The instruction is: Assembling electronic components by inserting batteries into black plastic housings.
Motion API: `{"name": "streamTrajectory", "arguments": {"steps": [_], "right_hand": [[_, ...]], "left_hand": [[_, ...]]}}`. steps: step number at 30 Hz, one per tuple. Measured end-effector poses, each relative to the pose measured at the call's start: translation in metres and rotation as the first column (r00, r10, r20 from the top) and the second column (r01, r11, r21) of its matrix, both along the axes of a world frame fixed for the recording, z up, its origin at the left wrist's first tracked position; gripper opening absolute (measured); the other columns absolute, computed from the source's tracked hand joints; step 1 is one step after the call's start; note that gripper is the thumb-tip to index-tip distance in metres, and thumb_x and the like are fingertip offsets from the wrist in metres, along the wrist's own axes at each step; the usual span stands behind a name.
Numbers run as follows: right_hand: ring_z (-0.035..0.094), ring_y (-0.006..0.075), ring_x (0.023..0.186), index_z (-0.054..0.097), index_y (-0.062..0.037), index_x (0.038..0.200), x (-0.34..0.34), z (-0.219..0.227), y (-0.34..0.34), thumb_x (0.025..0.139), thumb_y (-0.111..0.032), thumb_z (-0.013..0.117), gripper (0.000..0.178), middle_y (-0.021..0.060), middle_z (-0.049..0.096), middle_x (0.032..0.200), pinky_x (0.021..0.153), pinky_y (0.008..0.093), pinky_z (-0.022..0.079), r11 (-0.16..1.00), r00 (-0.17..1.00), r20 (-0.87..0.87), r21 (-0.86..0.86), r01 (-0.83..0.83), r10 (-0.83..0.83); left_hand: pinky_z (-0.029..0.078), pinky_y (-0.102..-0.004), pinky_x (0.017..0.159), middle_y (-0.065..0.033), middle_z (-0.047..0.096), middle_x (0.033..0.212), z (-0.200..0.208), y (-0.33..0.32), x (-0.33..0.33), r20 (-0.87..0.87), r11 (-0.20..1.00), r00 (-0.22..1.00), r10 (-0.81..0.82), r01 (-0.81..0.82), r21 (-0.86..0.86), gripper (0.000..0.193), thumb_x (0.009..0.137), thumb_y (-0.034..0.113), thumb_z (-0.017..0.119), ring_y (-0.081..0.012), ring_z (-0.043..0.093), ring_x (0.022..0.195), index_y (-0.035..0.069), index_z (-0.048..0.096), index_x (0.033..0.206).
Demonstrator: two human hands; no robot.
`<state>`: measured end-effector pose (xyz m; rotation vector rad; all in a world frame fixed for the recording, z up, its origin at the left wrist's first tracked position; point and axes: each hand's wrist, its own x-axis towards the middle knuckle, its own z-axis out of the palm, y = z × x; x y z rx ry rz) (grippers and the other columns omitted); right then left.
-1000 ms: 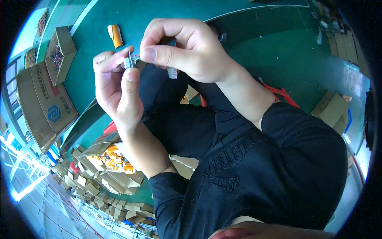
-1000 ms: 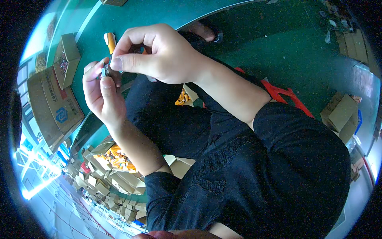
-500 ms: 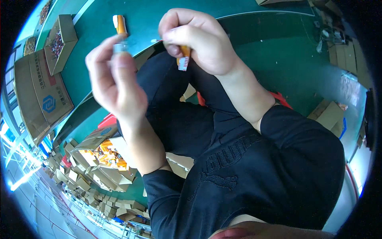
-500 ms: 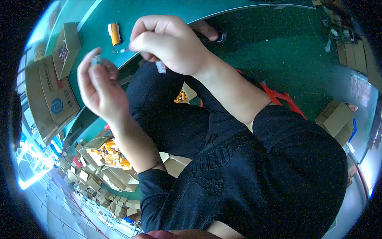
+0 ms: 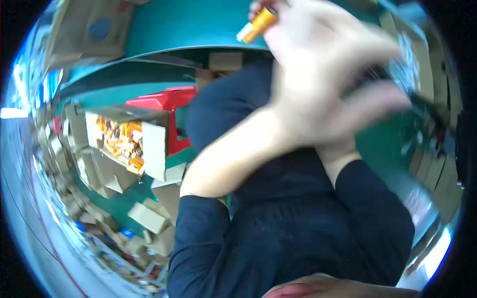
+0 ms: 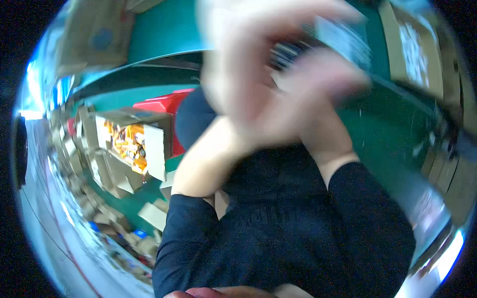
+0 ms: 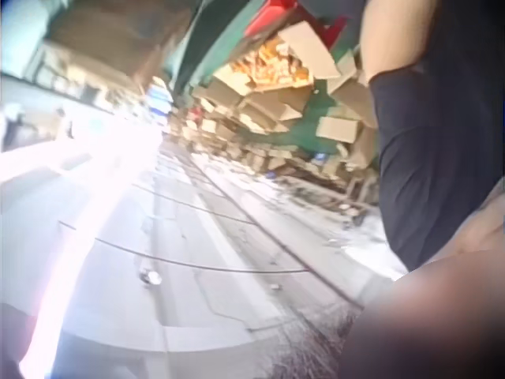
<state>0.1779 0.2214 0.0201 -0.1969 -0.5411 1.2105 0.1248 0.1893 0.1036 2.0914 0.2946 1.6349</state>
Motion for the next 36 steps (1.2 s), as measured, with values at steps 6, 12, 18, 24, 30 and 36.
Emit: {"name": "streamTrajectory", "arguments": {"steps": [6,12,18,24,30,36], "right_hand": [[0.058,0.0236,0.098,0.05,-0.0024,0.134,-0.064,0.002,0.024,0.109,-0.036,0.048,0.042,0.0171,0.057,0.119,0.092,0.0317,0.047,0.989,0.909,0.404,-0.143,-0.046,0.1],[0.058,0.0201,0.096,0.052,-0.0021,0.132,-0.058,-0.013,0.019,0.108,-0.035,0.05,0.041,0.0164,0.056,0.118,0.089,0.0292,0.048,0.918,0.798,0.594,-0.363,0.158,0.097],[0.056,0.0171,0.092,0.056,0.0,0.127,0.022,-0.02,0.019,0.104,-0.024,0.057,0.033,0.013,0.056,0.112,0.086,0.028,0.049,0.802,0.472,0.856,-0.124,0.584,-0.211],[0.05,0.0232,0.11,0.062,-0.013,0.13,0.051,0.013,0.024,0.09,-0.009,0.069,0.041,0.0151,0.058,0.118,0.094,0.0371,0.047,0.823,0.208,0.975,-0.059,0.565,-0.073],[0.044,0.0308,0.124,0.069,-0.0173,0.126,0.078,-0.011,0.038,0.089,-0.013,0.072,0.038,0.0064,0.059,0.136,0.108,0.0432,0.04,0.919,-0.535,0.824,0.337,0.204,-0.184],[0.044,0.0319,0.126,0.074,-0.0187,0.116,0.085,-0.008,0.043,0.089,-0.021,0.075,0.027,0.0015,0.06,0.138,0.112,0.0438,0.036,0.975,-0.603,0.79,0.204,0.087,-0.111]], "left_hand": [[0.048,-0.0302,0.059,-0.008,0.048,0.101,0.019,-0.045,0.019,0.204,0.957,0.972,-0.116,0.164,-0.24,0.028,0.08,0.026,0.078,-0.0209,0.052,0.069,0.013,0.065,0.101],[0.043,-0.0266,0.055,-0.0085,0.048,0.102,0.013,-0.026,0.009,0.243,0.951,0.969,-0.053,0.123,-0.283,0.028,0.085,0.025,0.077,-0.0176,0.046,0.068,0.012,0.066,0.107],[0.044,-0.0304,0.083,-0.0082,0.05,0.1,-0.001,0.006,-0.02,0.14,0.967,0.989,0.054,-0.017,-0.253,0.025,0.087,0.02,0.074,-0.0211,0.048,0.092,0.009,0.067,0.109],[0.044,-0.0278,0.077,-0.0084,0.051,0.102,-0.009,0.013,-0.032,0.166,0.908,0.983,-0.079,0.14,-0.396,0.026,0.092,0.017,0.07,-0.019,0.049,0.087,0.003,0.066,0.114],[0.044,-0.0275,0.074,-0.0088,0.051,0.102,-0.021,0.009,-0.032,0.052,0.757,0.937,-0.345,0.31,-0.575,0.027,0.094,0.02,0.069,-0.0175,0.05,0.082,0.002,0.065,0.114],[0.041,-0.024,0.069,-0.0068,0.054,0.104,-0.02,0.003,-0.036,0.017,0.601,0.846,-0.532,0.392,-0.696,0.029,0.094,0.021,0.071,-0.0125,0.049,0.078,0.002,0.064,0.116]]}}
